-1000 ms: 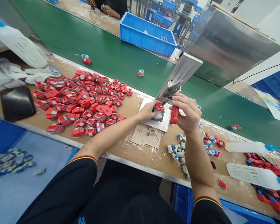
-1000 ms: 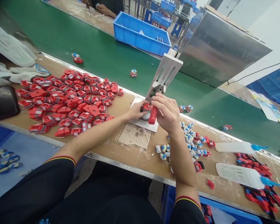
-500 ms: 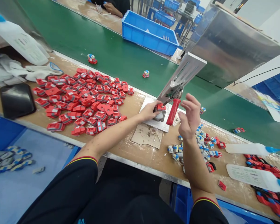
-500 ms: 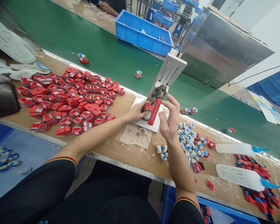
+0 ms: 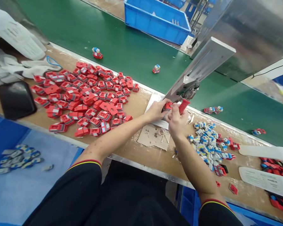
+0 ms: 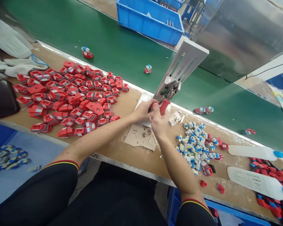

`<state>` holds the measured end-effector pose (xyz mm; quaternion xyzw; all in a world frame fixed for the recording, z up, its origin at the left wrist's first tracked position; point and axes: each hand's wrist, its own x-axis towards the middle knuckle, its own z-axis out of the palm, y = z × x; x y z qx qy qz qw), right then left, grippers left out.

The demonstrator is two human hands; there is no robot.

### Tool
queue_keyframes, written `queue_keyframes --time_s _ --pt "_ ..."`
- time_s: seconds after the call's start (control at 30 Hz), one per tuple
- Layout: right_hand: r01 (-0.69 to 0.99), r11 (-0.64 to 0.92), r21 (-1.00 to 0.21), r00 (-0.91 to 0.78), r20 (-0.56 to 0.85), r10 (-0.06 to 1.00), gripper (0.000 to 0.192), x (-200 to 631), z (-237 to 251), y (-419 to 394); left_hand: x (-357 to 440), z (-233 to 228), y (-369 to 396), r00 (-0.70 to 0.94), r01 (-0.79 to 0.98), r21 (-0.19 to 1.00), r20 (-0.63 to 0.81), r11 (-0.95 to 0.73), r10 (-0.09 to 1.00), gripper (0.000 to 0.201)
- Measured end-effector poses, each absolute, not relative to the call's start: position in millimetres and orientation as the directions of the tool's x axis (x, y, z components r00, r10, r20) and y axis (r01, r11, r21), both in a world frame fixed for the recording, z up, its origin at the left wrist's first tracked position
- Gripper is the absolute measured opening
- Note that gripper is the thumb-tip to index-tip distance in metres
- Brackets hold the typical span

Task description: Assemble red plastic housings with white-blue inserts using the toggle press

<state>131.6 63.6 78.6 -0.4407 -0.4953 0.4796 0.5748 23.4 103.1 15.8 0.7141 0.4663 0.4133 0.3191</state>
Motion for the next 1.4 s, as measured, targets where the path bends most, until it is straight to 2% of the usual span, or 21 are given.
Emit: queue_keyframes --time_s 0.13,0.23,0.33,0.4,0.5,0.6,0.67,0.73,0.77,0.83,0.87,0.93,1.0,1.07,1.13,1.23,1.3,1.4 --pt "-0.064 0.220 -0.974 0.142 0.209 0.968 0.069 125 52 84 28 19 105 0.223 0.476 0.802 0.287 -0.361 0.932 0.042" --pt "-0.111 0.204 -0.973 0.041 0.201 0.979 0.069 130 53 89 27 22 109 0.256 0.504 0.786 0.258 -0.357 0.932 0.048" --pt "-0.056 0.195 -0.979 -0.112 0.201 0.973 0.062 153 60 82 0 32 105 0.275 0.532 0.764 0.252 -0.365 0.928 0.067" --pt "0.024 0.261 -0.965 -0.073 0.259 0.963 0.057 177 64 72 -35 41 90 0.289 0.566 0.726 0.269 -0.391 0.919 0.071" --pt "0.106 0.409 -0.906 0.157 0.422 0.893 0.048 215 66 55 -90 55 51 0.362 0.739 0.551 0.161 -0.388 0.918 0.044" --pt "0.168 0.487 -0.857 0.306 0.515 0.801 0.031 238 62 42 -116 59 14 0.328 0.917 0.243 -0.006 -0.316 0.945 0.035" --pt "0.254 0.483 -0.838 0.261 0.540 0.800 0.029 244 56 37 -114 54 -1 0.296 0.953 0.090 -0.060 -0.290 0.953 0.026" --pt "0.380 0.469 -0.797 0.067 0.529 0.846 0.030 248 50 33 -106 46 -8 0.289 0.957 0.040 -0.042 -0.288 0.956 0.015" --pt "0.441 0.467 -0.766 -0.062 0.493 0.868 0.030 250 47 31 -102 42 -10 0.296 0.954 0.059 -0.015 -0.294 0.955 0.010" --pt "0.529 0.479 -0.701 -0.295 0.378 0.878 0.028 254 43 27 -97 37 -10 0.295 0.937 0.172 0.069 -0.303 0.953 0.009" --pt "0.556 0.486 -0.675 -0.377 0.316 0.871 0.026 256 41 25 -96 37 -9 0.274 0.916 0.269 0.125 -0.298 0.954 0.010" --pt "0.588 0.495 -0.640 -0.478 0.219 0.851 0.021 258 38 22 -93 39 -5 0.155 0.796 0.544 0.241 -0.266 0.958 0.012" --pt "0.602 0.506 -0.618 -0.534 0.160 0.830 0.014 257 35 21 -84 45 1 -0.016 0.500 0.831 0.291 -0.245 0.957 0.023" --pt "0.602 0.521 -0.604 -0.568 0.134 0.812 0.007 254 32 21 -69 49 11 -0.115 0.097 0.973 0.218 -0.208 0.969 0.033" --pt "0.595 0.544 -0.591 -0.585 0.146 0.798 0.013 248 29 21 -49 51 21 -0.095 -0.233 0.966 0.088 -0.108 0.992 0.033" --pt "0.587 0.586 -0.559 -0.581 0.214 0.785 0.019 237 24 22 -26 48 31 -0.002 -0.494 0.866 -0.087 0.075 0.996 0.024" --pt "0.573 0.619 -0.537 -0.571 0.281 0.772 0.020 229 20 21 -19 42 33 0.040 -0.553 0.818 -0.160 0.156 0.986 0.022" --pt "0.509 0.671 -0.539 -0.562 0.383 0.733 0.019 220 16 21 -20 31 29 0.066 -0.508 0.837 -0.195 0.201 0.979 0.028"
